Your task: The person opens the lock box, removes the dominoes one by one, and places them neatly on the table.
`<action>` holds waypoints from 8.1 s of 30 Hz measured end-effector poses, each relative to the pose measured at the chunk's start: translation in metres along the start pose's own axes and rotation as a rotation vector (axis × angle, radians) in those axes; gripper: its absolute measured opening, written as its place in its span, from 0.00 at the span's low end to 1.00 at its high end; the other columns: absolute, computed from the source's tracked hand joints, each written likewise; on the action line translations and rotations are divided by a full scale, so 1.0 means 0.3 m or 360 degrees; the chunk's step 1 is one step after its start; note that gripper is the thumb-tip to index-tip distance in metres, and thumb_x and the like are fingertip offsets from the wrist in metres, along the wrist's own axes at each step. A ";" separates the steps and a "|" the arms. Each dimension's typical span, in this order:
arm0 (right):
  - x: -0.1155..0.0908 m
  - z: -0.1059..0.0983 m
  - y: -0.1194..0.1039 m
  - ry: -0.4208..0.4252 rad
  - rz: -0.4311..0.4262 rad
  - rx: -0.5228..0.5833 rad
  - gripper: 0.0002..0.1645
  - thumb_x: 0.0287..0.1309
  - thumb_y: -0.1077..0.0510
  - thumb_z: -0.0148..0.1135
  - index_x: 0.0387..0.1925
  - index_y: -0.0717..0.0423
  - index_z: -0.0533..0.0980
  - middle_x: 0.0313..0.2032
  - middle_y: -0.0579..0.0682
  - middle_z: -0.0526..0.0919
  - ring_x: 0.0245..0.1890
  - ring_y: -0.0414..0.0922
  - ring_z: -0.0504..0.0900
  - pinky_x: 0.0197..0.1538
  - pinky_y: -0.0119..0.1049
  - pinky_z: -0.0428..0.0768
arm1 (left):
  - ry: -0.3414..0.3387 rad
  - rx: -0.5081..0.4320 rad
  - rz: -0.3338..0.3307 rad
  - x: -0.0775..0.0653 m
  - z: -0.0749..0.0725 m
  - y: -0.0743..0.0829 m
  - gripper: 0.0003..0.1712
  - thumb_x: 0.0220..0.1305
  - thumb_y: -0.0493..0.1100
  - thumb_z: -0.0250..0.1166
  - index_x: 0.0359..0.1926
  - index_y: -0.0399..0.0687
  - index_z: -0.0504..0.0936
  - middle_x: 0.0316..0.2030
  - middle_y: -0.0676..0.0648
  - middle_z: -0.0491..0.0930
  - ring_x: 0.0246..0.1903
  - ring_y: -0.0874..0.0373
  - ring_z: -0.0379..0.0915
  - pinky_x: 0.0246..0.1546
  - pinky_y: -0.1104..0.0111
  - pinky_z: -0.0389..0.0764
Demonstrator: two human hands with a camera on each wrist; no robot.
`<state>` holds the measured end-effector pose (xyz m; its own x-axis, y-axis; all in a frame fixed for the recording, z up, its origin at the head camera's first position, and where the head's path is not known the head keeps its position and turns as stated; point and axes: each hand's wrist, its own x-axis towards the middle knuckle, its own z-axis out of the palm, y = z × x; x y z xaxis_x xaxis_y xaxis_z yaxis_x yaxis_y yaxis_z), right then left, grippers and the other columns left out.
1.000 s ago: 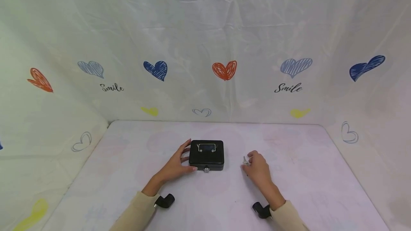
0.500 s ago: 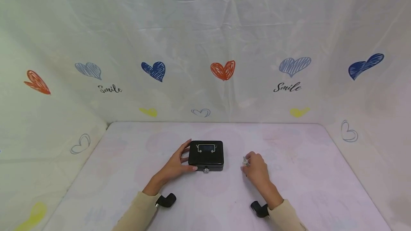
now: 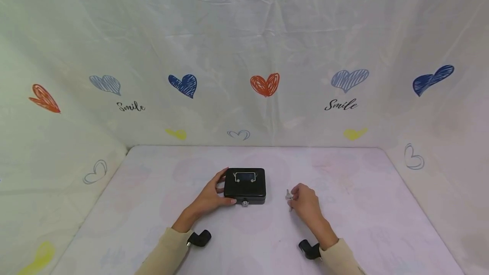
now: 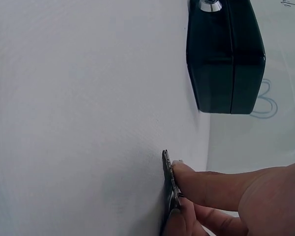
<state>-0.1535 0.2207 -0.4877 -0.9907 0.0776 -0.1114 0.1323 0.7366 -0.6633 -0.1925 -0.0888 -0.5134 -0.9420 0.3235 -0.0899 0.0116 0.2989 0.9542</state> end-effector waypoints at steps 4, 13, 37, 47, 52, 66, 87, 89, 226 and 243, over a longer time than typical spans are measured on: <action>-0.003 -0.001 0.002 -0.0008 -0.0001 0.0011 0.09 0.57 0.71 0.73 0.38 0.69 0.80 0.31 0.54 0.84 0.31 0.46 0.82 0.30 0.37 0.81 | 0.0020 0.0008 -0.0001 0.002 0.000 -0.003 0.63 0.51 0.33 0.82 0.83 0.45 0.57 0.73 0.30 0.66 0.65 0.27 0.73 0.67 0.42 0.80; -0.013 0.007 0.002 0.0006 0.0009 0.0013 0.06 0.59 0.70 0.72 0.36 0.67 0.80 0.29 0.53 0.82 0.29 0.45 0.78 0.29 0.35 0.77 | 0.0042 -0.0004 0.0007 0.004 0.002 -0.005 0.62 0.50 0.32 0.83 0.82 0.44 0.59 0.71 0.31 0.68 0.64 0.27 0.73 0.65 0.43 0.81; -0.009 0.022 0.008 0.0057 -0.0010 0.0071 0.04 0.64 0.65 0.66 0.32 0.63 0.80 0.29 0.51 0.84 0.30 0.46 0.78 0.32 0.36 0.77 | 0.0062 -0.0132 0.0029 0.022 0.004 -0.004 0.60 0.51 0.34 0.83 0.80 0.38 0.59 0.75 0.31 0.65 0.73 0.33 0.65 0.74 0.46 0.72; -0.008 0.035 -0.002 0.0026 -0.0074 0.0415 0.02 0.67 0.67 0.64 0.37 0.64 0.78 0.31 0.52 0.89 0.29 0.41 0.76 0.29 0.29 0.73 | 0.0047 -0.0204 0.0034 0.026 0.004 0.005 0.60 0.53 0.32 0.81 0.81 0.35 0.56 0.76 0.32 0.64 0.76 0.37 0.61 0.75 0.49 0.71; -0.028 0.040 -0.019 0.0013 -0.0156 0.0612 0.05 0.64 0.72 0.63 0.41 0.68 0.80 0.30 0.53 0.88 0.27 0.38 0.78 0.30 0.27 0.75 | 0.0054 -0.0202 0.0032 0.025 0.002 0.008 0.60 0.54 0.32 0.81 0.81 0.34 0.55 0.76 0.31 0.64 0.76 0.36 0.60 0.75 0.48 0.71; -0.083 0.082 -0.085 0.0029 -0.0147 0.0633 0.08 0.59 0.73 0.69 0.40 0.65 0.86 0.31 0.51 0.88 0.26 0.41 0.85 0.28 0.28 0.80 | 0.0103 -0.0204 0.0016 0.028 0.006 0.015 0.59 0.53 0.32 0.81 0.80 0.32 0.57 0.75 0.32 0.66 0.75 0.37 0.62 0.75 0.47 0.70; -0.138 0.195 -0.180 0.0365 -0.0397 0.0374 0.09 0.54 0.73 0.75 0.35 0.60 0.87 0.29 0.48 0.88 0.28 0.39 0.85 0.30 0.28 0.86 | 0.0165 -0.0164 -0.0028 0.026 0.016 0.025 0.57 0.55 0.36 0.81 0.80 0.32 0.60 0.73 0.32 0.70 0.74 0.38 0.64 0.76 0.43 0.68; -0.139 0.198 -0.186 0.0385 -0.0411 0.0353 0.09 0.54 0.73 0.75 0.35 0.60 0.87 0.29 0.48 0.89 0.28 0.39 0.86 0.31 0.28 0.86 | 0.0174 -0.0131 -0.0029 0.026 0.016 0.025 0.57 0.54 0.37 0.81 0.80 0.33 0.60 0.72 0.32 0.70 0.74 0.37 0.64 0.78 0.41 0.64; -0.161 0.250 -0.248 0.0370 -0.0449 0.0186 0.07 0.57 0.65 0.78 0.34 0.60 0.85 0.28 0.50 0.90 0.27 0.39 0.87 0.27 0.28 0.85 | 0.0140 -0.0073 -0.0011 0.011 0.011 0.031 0.61 0.47 0.32 0.84 0.79 0.31 0.59 0.71 0.31 0.71 0.70 0.37 0.69 0.64 0.51 0.84; -0.160 0.260 -0.255 0.0377 -0.0451 0.0163 0.04 0.57 0.68 0.77 0.30 0.61 0.86 0.24 0.49 0.88 0.23 0.35 0.81 0.23 0.25 0.78 | 0.0087 -0.0059 -0.0014 0.014 0.004 0.022 0.63 0.48 0.34 0.84 0.80 0.31 0.57 0.72 0.31 0.70 0.67 0.38 0.73 0.62 0.53 0.85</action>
<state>-0.1137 0.1084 -0.4892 -0.9665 0.0425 0.2531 -0.1572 0.6813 -0.7150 -0.1961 -0.0844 -0.5078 -0.9590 0.2708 -0.0836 -0.0083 0.2680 0.9634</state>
